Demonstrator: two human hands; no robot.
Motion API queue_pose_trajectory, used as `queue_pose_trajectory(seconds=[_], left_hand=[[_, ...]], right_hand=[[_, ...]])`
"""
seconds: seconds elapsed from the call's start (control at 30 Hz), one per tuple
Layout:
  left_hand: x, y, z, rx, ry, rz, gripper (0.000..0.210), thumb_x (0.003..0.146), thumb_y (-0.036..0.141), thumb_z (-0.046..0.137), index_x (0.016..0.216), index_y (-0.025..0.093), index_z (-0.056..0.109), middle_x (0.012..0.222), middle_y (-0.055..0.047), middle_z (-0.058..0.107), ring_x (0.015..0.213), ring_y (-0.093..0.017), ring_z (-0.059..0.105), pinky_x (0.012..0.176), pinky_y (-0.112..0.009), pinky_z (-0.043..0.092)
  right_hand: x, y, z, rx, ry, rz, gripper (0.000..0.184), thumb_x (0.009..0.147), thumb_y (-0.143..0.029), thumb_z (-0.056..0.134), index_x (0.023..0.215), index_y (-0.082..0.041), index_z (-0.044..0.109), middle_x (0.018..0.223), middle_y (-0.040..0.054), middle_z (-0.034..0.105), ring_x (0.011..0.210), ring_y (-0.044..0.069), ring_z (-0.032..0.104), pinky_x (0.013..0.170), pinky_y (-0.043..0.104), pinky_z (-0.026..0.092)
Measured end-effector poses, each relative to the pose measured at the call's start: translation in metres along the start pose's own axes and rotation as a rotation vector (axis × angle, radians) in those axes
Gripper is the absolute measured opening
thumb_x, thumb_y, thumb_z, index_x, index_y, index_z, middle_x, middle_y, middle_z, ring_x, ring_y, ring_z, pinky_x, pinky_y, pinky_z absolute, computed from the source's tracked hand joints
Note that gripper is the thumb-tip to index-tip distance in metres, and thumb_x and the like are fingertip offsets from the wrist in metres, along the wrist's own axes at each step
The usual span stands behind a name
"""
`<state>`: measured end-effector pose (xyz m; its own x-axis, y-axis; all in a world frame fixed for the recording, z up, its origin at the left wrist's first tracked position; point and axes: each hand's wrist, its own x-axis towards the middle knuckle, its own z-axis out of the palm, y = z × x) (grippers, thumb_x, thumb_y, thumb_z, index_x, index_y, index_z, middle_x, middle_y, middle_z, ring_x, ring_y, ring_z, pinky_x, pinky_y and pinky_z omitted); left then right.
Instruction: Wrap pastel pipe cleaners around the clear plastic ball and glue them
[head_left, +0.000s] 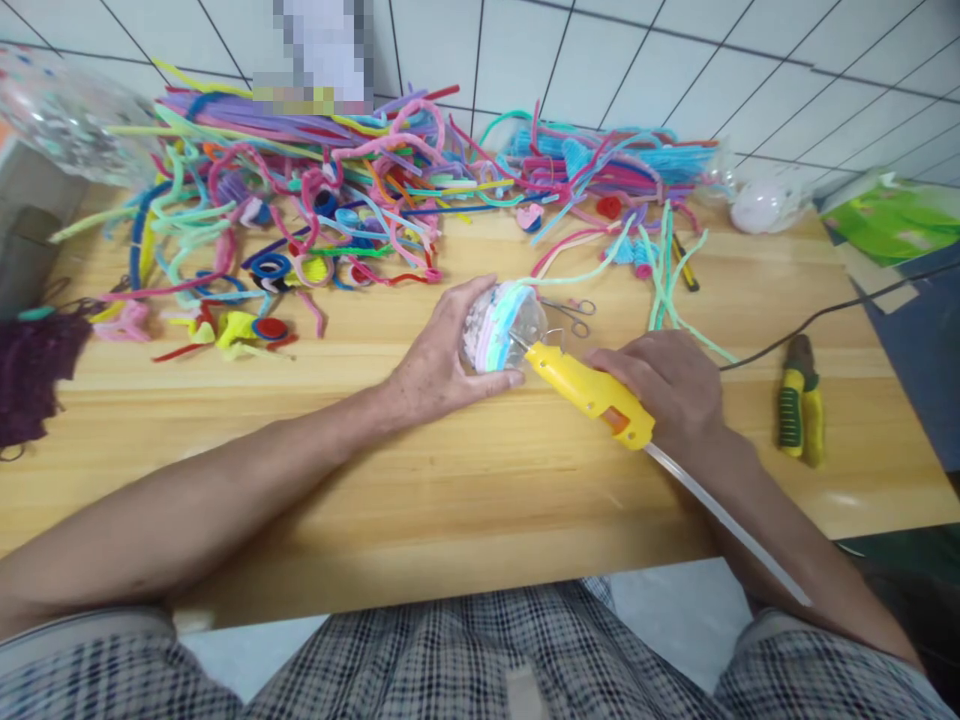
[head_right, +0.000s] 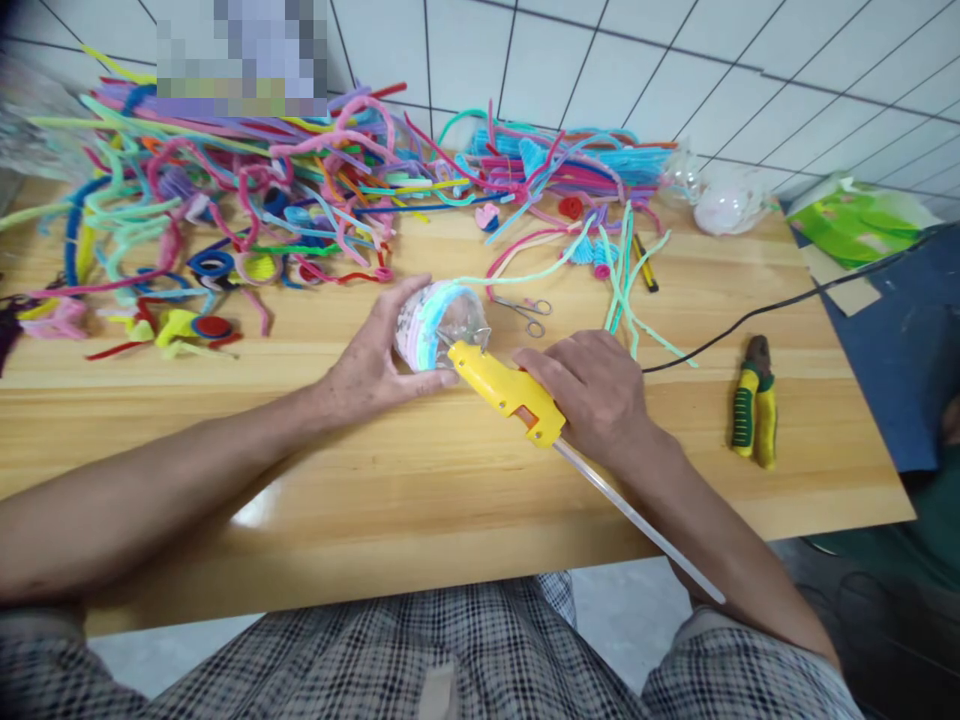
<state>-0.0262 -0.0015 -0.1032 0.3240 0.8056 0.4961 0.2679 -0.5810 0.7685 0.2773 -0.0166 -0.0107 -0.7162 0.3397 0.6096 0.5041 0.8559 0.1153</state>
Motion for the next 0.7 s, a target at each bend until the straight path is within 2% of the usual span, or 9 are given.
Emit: queue_pose_trajectory(seconds=[0.1,0.3,0.53,0.7], left_hand=[[0.0002,-0.0002,-0.0002,0.015,-0.005,0.008,0.113,0.086,0.071,0.094,0.173,0.031,0.034,0.171,-0.019,0.05,0.16,-0.041,0.053,0.137,-0.061,0.046],[0.0013,-0.0001,-0.0015,0.03,0.003,0.037,0.11,0.088,0.07,0.093,0.173,0.03,0.036,0.17,-0.019,0.052,0.159,-0.04,0.054,0.137,-0.06,0.046],[0.0014,0.004,-0.0015,0.005,-0.007,-0.01,0.112,0.086,0.071,0.094,0.173,0.03,0.037,0.171,-0.019,0.051,0.161,-0.041,0.053,0.138,-0.061,0.045],[0.0021,0.0057,-0.0021,0.016,-0.014,-0.019,0.111,0.087,0.073,0.092,0.172,0.029,0.036,0.172,-0.019,0.051,0.162,-0.04,0.052,0.138,-0.06,0.045]], right_hand=[[-0.0009,-0.0007,0.0007,0.005,-0.006,0.019,0.039,0.121,-0.046,0.043,0.133,-0.021,0.071,0.083,0.0044,0.074,0.072,0.022,0.062,0.069,0.04,0.044],[0.0018,-0.0011,-0.0009,-0.007,0.014,0.018,0.037,0.121,-0.043,0.044,0.126,-0.02,0.072,0.079,0.0035,0.071,0.071,0.022,0.062,0.067,0.039,0.046],[0.0021,-0.0018,0.0003,0.009,0.006,0.023,0.035,0.121,-0.042,0.046,0.129,-0.021,0.072,0.082,0.0038,0.073,0.072,0.023,0.063,0.068,0.039,0.046],[0.0007,-0.0017,-0.0005,-0.003,0.019,0.002,0.037,0.121,-0.041,0.044,0.122,-0.018,0.073,0.079,0.0041,0.07,0.071,0.022,0.061,0.068,0.038,0.047]])
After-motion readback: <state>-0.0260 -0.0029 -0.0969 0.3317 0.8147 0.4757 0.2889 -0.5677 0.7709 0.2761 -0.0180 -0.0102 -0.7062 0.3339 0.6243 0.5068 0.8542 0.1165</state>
